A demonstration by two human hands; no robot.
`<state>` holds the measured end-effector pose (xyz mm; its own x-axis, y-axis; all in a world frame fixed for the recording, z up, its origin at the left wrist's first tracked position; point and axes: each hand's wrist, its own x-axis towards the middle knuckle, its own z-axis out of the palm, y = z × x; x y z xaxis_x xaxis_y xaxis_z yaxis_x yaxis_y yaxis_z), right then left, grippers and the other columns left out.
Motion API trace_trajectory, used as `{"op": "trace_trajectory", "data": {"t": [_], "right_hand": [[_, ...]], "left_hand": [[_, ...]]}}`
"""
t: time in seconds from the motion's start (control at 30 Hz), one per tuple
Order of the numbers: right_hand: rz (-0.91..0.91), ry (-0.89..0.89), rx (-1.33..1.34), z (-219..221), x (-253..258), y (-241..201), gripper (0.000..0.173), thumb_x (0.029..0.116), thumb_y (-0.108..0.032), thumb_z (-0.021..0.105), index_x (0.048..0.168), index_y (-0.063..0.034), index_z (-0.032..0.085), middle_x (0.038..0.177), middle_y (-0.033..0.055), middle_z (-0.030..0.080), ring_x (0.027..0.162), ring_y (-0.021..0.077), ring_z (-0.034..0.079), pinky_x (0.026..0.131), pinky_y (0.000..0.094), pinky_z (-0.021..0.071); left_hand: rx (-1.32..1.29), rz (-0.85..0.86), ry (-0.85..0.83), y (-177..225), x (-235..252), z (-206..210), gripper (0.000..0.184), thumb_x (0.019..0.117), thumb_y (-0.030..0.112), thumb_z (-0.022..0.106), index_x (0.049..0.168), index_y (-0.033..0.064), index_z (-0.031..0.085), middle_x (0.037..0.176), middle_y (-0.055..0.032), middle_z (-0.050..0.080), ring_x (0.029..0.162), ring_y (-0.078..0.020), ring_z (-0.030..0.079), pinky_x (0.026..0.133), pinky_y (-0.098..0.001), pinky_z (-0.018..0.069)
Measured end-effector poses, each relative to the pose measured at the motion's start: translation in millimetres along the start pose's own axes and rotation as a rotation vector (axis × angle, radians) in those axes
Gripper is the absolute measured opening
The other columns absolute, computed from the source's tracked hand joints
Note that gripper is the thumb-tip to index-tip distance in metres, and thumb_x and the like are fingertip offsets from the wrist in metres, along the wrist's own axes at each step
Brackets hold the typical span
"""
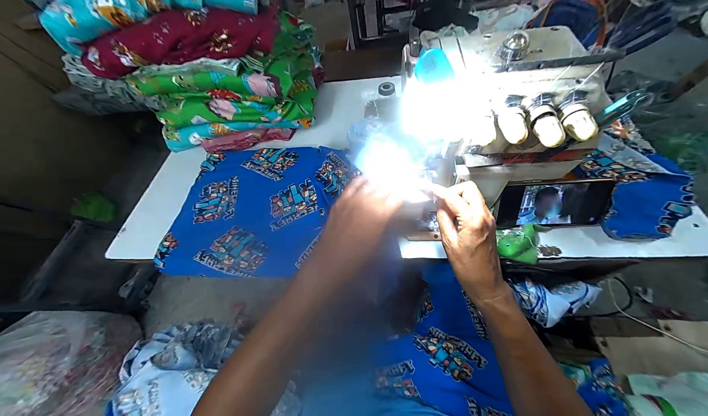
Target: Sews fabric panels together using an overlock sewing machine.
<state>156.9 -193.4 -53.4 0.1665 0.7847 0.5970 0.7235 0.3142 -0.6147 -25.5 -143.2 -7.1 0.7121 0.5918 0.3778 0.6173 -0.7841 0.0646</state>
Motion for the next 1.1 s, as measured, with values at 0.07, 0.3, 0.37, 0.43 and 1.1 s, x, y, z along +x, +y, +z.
{"op": "trace_trajectory", "data": {"t": [0.07,0.3,0.37,0.43,1.1], "right_hand": [[-0.011,-0.011,-0.062,0.7,-1.0,-0.5,0.037,0.0964,0.002,0.057,0.129,-0.0085,0.07,0.103,0.0146,0.061,0.091,0.0248,0.062,0.076,0.0348,0.054],[0.019,-0.067,-0.099,10.9,-25.5,2.7,0.042,0.1005,-0.007,0.057,0.142,-0.0073,0.06,0.098,0.015,0.061,0.083,0.0273,0.064,0.071,0.0401,0.0556],[0.017,-0.087,-0.079,11.5,-31.9,4.2,0.045,0.1012,-0.009,0.057,0.146,-0.0076,0.056,0.098,0.0157,0.063,0.085,0.0282,0.065,0.074,0.0412,0.0562],[0.013,-0.103,-0.054,10.6,-37.1,4.4,0.047,0.1018,-0.011,0.057,0.149,-0.0077,0.053,0.098,0.0145,0.067,0.089,0.0276,0.067,0.08,0.0407,0.0566],[0.113,0.019,-0.081,-15.3,-19.9,33.5,0.019,0.1003,-0.015,0.062,0.108,-0.0037,0.074,0.117,0.0169,0.065,0.113,0.0324,0.061,0.097,0.0484,0.0498]], "left_hand": [[0.027,-0.011,-0.024,-13.2,12.3,0.5,0.044,0.0982,-0.007,0.049,0.134,0.0095,0.068,0.143,-0.0053,0.063,0.133,-0.0264,0.059,0.116,-0.0445,0.0399],[0.066,-0.28,0.003,-13.3,41.5,5.3,0.044,0.1023,-0.003,0.045,0.136,0.0147,0.067,0.143,-0.0061,0.063,0.132,-0.0293,0.059,0.095,-0.0504,0.0544],[0.081,-0.358,0.012,-8.7,38.0,5.3,0.045,0.1015,-0.004,0.046,0.137,0.0149,0.066,0.145,-0.0063,0.061,0.133,-0.0299,0.058,0.092,-0.0513,0.0551],[0.11,-0.4,0.04,-3.7,28.2,6.4,0.046,0.0995,-0.005,0.048,0.137,0.0142,0.067,0.145,-0.0062,0.061,0.133,-0.0303,0.058,0.089,-0.051,0.0554],[-1.2,-0.79,-0.354,20.4,-149.8,62.8,0.042,0.1065,0.025,0.052,0.132,-0.0073,0.061,0.134,-0.0188,0.064,0.121,-0.0236,0.065,0.106,-0.0407,0.0515]]}}
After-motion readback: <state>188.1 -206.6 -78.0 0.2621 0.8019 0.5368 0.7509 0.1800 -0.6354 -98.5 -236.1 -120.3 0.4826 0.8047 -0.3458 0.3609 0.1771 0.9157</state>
